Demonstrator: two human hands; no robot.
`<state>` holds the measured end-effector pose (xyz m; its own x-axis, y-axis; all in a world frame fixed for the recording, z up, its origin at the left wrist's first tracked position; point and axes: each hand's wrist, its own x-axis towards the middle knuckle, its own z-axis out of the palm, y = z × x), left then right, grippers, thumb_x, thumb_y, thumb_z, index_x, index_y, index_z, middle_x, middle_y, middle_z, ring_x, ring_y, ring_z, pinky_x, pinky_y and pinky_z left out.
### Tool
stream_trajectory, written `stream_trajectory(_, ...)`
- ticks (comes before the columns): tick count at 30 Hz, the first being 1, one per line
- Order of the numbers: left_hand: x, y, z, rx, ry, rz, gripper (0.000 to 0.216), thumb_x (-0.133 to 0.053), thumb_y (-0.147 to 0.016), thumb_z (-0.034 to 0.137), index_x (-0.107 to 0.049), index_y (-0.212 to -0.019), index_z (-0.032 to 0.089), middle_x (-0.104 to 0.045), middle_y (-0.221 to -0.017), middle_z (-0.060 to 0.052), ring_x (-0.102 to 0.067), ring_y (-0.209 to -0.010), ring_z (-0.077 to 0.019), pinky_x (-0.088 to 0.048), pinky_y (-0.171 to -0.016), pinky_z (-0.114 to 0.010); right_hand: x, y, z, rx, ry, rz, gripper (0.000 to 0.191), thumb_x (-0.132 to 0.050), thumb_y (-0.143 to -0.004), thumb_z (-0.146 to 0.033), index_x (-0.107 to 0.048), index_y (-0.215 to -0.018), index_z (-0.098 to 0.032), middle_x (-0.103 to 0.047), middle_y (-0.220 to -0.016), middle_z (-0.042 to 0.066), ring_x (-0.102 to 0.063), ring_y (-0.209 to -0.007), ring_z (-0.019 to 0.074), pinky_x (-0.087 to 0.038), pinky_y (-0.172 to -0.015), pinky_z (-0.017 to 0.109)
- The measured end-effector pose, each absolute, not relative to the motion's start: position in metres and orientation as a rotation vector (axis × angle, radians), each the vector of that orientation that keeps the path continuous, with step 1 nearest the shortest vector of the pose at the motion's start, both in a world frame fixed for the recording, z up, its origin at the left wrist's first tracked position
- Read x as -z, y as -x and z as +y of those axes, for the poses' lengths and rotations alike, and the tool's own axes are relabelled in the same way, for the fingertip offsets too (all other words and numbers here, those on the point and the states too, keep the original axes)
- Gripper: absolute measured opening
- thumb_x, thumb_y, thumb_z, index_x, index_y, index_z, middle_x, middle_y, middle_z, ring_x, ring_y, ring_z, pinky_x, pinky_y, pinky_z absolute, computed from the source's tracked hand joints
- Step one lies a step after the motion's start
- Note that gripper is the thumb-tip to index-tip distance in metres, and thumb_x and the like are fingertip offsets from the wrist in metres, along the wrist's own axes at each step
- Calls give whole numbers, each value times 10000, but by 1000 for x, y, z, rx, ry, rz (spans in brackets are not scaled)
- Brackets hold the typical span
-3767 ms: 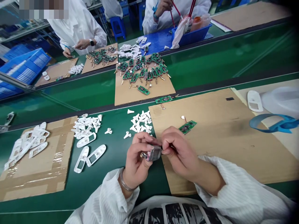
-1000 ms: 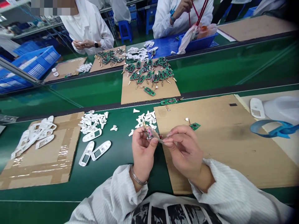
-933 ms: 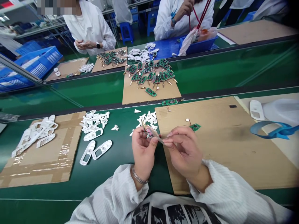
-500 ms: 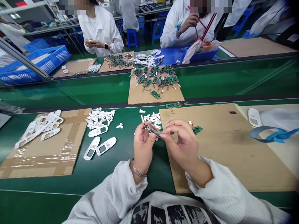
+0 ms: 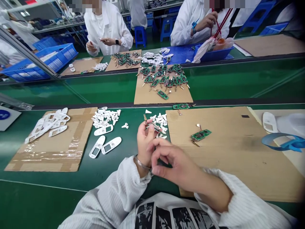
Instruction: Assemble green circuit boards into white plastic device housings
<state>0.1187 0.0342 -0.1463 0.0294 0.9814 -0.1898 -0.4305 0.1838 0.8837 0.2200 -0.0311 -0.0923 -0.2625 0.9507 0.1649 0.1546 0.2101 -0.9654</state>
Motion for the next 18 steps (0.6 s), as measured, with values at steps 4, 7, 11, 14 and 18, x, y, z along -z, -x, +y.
stream_trajectory(4, 148, -120, 30, -1267, -796, 1040, 342, -676, -837, 420, -573, -1070, 192, -569, -802, 11, -543, -638, -82, -453, -602, -212, 106, -208, -28, -998, 1316, -1589, 111, -672, -809, -109, -642, -750, -198, -544, -1015, 44, -563, -830, 158, -508, -687, 294)
stream_trajectory(7, 153, -120, 28, -1289, -800, 1049, 321, -679, -833, 417, -593, -1046, 193, -548, -785, 25, -492, -602, -66, -421, -572, -202, 123, -203, -24, -793, 1332, -1611, 85, -666, -820, -122, -627, -825, -197, -508, -1027, 53, -560, -873, 176, -515, -763, 339)
stream_trajectory(11, 155, -117, 30, -1285, -769, 1056, 325, -680, -834, 406, -592, -1058, 187, -557, -795, 19, -506, -611, -67, -436, -586, -203, 129, -203, -18, -634, 1306, -1632, 241, -666, -845, -181, -544, -1052, -197, -508, -1104, 86, -556, -880, 193, -512, -729, 340)
stream_trajectory(14, 149, -106, 40, -1369, -775, 1005, 335, -683, -836, 391, -585, -1084, 187, -589, -867, -9, -574, -709, -92, -486, -651, -219, 125, -221, -8, -591, 1346, -1658, 184, -624, -885, -197, -537, -1047, -204, -550, -992, 52, -527, -720, 161, -485, -653, 310)
stream_trajectory(18, 137, -89, 55, -1413, -688, 870, 304, -691, -829, 378, -608, -1040, 176, -635, -959, -45, -631, -784, -126, -531, -697, -258, 133, -254, 7, -348, 1614, -2021, 70, -641, -870, -173, -575, -886, -191, -604, -897, 58, -574, -843, 238, -458, -702, 348)
